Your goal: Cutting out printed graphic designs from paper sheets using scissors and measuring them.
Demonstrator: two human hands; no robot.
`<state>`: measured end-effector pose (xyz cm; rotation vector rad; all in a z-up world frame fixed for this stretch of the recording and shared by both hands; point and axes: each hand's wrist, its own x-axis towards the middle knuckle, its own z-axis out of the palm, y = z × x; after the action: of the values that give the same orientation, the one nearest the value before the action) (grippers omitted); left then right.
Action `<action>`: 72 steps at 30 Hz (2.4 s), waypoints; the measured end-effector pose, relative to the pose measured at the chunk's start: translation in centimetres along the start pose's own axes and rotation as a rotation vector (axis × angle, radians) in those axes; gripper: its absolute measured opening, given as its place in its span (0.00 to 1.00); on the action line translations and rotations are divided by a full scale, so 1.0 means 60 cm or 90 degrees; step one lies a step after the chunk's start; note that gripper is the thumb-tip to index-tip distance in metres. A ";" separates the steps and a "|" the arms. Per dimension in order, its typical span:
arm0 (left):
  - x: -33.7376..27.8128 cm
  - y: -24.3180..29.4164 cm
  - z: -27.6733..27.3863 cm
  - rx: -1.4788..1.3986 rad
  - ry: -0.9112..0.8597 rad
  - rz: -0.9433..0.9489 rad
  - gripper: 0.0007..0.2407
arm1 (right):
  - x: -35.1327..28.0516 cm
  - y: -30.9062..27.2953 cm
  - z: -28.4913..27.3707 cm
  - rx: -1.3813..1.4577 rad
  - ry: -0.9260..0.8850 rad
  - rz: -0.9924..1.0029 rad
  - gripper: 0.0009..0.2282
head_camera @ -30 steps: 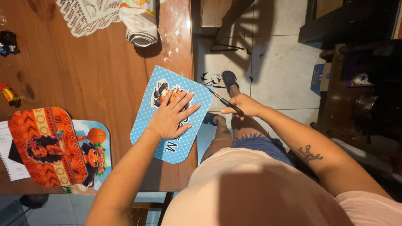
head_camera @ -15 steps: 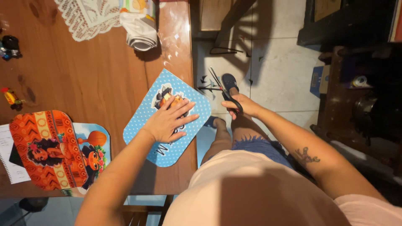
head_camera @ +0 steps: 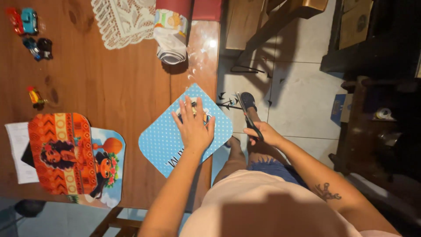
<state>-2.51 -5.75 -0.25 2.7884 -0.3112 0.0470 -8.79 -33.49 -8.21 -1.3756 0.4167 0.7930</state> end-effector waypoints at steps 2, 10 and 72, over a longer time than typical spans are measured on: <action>-0.007 -0.004 -0.013 -0.008 -0.025 0.052 0.31 | 0.006 0.003 0.002 -0.018 -0.013 0.000 0.14; -0.020 -0.020 -0.019 -0.025 -0.091 0.321 0.32 | -0.009 -0.022 0.061 -0.119 -0.126 -0.038 0.18; -0.020 -0.023 -0.015 -0.008 -0.127 0.337 0.32 | -0.002 -0.073 0.057 -0.172 -0.058 0.018 0.19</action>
<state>-3.39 -3.91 0.06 2.6207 -1.0832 -0.1083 -6.37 -30.23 -4.43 -1.5793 0.2649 0.9577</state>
